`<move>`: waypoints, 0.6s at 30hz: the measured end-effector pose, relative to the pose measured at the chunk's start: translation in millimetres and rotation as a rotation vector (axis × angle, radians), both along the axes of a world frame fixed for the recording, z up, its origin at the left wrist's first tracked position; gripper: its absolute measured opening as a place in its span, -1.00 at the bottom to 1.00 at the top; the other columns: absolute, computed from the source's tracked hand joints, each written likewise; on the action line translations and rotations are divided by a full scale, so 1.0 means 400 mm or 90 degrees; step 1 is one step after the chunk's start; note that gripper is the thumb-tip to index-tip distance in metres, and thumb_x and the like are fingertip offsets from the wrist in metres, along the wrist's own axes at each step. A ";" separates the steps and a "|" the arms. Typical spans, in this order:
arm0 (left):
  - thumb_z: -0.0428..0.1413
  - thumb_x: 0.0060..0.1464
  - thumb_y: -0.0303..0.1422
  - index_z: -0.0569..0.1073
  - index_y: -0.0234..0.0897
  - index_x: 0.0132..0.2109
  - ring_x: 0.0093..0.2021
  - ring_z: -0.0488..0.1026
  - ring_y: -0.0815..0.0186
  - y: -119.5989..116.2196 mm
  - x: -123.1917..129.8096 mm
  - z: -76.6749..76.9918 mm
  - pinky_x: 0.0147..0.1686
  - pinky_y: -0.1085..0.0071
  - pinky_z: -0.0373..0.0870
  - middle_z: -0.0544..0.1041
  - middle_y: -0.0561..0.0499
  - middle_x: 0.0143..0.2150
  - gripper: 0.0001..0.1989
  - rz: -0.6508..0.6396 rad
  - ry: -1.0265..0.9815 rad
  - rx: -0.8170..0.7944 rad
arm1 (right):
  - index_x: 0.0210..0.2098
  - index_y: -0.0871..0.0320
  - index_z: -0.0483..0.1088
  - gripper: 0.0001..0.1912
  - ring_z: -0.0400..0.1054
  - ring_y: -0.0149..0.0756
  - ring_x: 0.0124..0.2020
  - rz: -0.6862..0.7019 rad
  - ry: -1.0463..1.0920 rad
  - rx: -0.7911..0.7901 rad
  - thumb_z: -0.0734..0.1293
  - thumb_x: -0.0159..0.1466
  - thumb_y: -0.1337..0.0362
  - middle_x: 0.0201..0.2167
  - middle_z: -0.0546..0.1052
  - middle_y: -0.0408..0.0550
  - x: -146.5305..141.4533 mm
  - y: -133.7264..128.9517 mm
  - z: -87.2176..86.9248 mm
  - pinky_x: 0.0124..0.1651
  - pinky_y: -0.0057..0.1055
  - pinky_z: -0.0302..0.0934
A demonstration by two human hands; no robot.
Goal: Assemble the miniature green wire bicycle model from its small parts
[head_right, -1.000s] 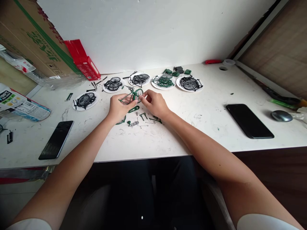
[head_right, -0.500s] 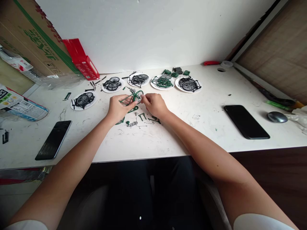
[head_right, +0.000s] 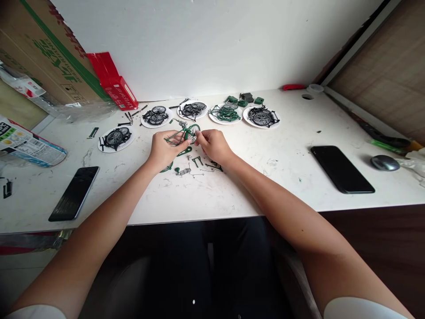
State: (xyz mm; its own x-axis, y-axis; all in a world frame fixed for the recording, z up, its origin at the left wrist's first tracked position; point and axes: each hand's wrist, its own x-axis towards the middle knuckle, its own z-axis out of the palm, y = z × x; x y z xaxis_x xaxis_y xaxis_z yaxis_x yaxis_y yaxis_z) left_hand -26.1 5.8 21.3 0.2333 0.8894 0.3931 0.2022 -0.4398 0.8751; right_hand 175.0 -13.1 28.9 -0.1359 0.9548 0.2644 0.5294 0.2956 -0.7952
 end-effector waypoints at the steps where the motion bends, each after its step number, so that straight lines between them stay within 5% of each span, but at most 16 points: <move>1: 0.41 0.07 -0.17 0.68 -0.28 -0.28 -0.24 0.63 0.18 0.000 0.000 0.000 -0.20 0.31 0.58 0.71 -0.09 -0.26 -0.75 0.004 0.001 0.004 | -0.45 0.13 0.49 -0.24 0.28 -0.29 -0.59 0.000 0.005 -0.004 0.12 0.48 -0.35 -0.66 0.40 -0.09 -0.001 -0.001 0.000 -0.38 -0.31 0.14; 10: 0.43 0.04 -0.17 0.67 -0.27 -0.27 -0.26 0.63 0.20 0.005 0.002 -0.004 -0.23 0.34 0.57 0.71 -0.07 -0.27 -0.74 0.042 -0.015 0.006 | -0.30 0.13 0.48 -0.61 0.30 -0.29 -0.43 -0.053 -0.019 0.092 0.42 0.40 -0.08 -0.44 0.53 -0.05 0.002 -0.001 0.004 -0.33 -0.32 0.14; 18: 0.41 0.07 -0.20 0.67 -0.28 -0.28 -0.26 0.63 0.19 0.004 -0.003 -0.002 -0.21 0.32 0.57 0.70 -0.08 -0.28 -0.78 0.008 0.016 0.010 | -0.41 0.15 0.49 -0.40 0.26 -0.28 -0.51 0.000 -0.059 0.041 0.17 0.54 -0.14 -0.59 0.45 -0.07 0.004 0.007 -0.005 -0.35 -0.30 0.09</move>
